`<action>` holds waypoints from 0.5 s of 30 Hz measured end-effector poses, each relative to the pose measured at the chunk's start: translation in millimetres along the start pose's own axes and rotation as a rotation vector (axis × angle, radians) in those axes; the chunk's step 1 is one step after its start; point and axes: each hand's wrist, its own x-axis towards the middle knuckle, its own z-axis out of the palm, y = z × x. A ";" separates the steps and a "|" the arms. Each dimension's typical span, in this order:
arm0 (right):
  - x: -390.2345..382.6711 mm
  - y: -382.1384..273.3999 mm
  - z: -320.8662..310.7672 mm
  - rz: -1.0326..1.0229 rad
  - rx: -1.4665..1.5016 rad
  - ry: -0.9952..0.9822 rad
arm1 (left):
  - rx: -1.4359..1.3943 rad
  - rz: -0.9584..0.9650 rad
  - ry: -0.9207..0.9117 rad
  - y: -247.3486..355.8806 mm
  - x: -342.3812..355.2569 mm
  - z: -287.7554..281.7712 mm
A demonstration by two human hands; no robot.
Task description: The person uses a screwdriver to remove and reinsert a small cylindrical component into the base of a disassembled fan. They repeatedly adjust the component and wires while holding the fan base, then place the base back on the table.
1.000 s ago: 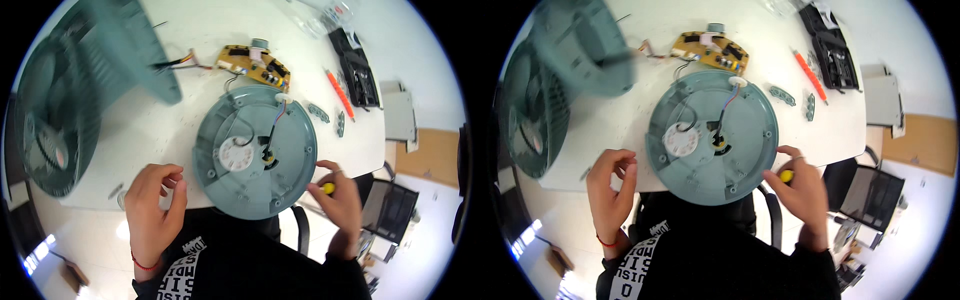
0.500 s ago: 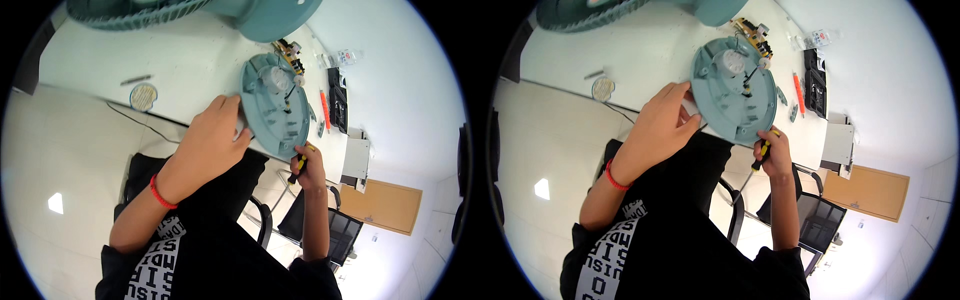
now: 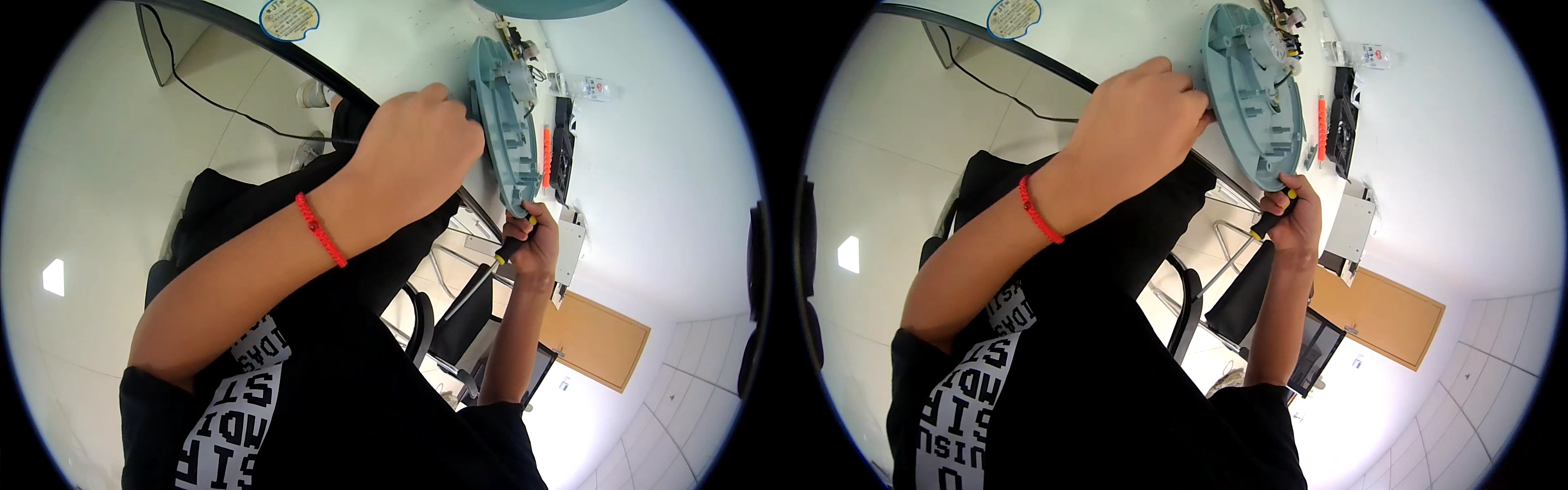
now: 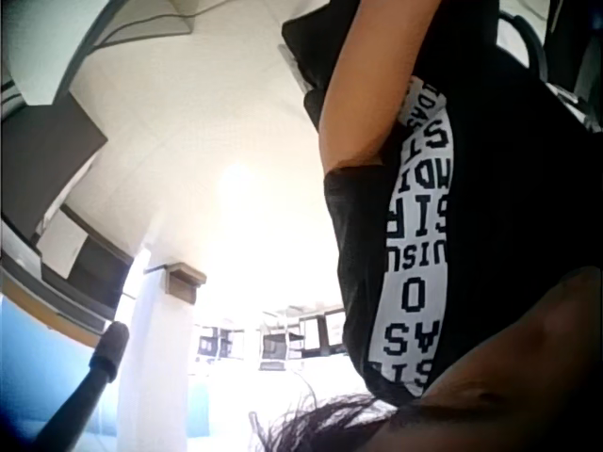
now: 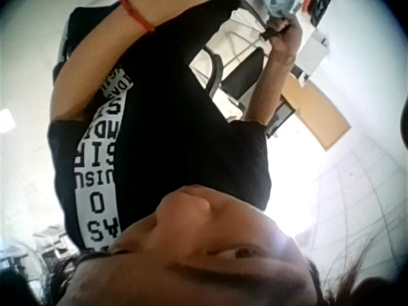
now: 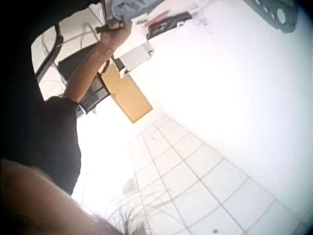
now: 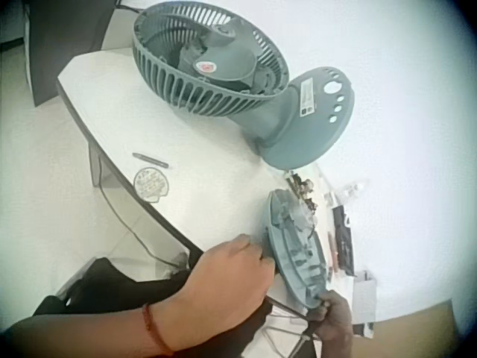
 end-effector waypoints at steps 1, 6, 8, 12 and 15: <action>-2.2 0.8 -0.2 -0.011 0.011 -0.015 | 0.004 0.008 0.014 -3.0 0.4 -1.1; -8.8 1.0 1.1 -0.006 0.052 -0.011 | -0.090 -0.026 0.073 -8.9 4.9 -4.6; -7.1 3.4 0.0 0.010 0.068 0.010 | -0.103 -0.031 0.077 -9.9 7.3 -3.4; -8.4 10.2 10.6 0.033 0.127 -0.057 | -0.107 0.021 0.012 -12.8 6.8 -2.9; -14.6 10.4 27.1 0.027 0.135 -0.037 | -0.095 0.069 -0.029 -20.4 6.5 -3.1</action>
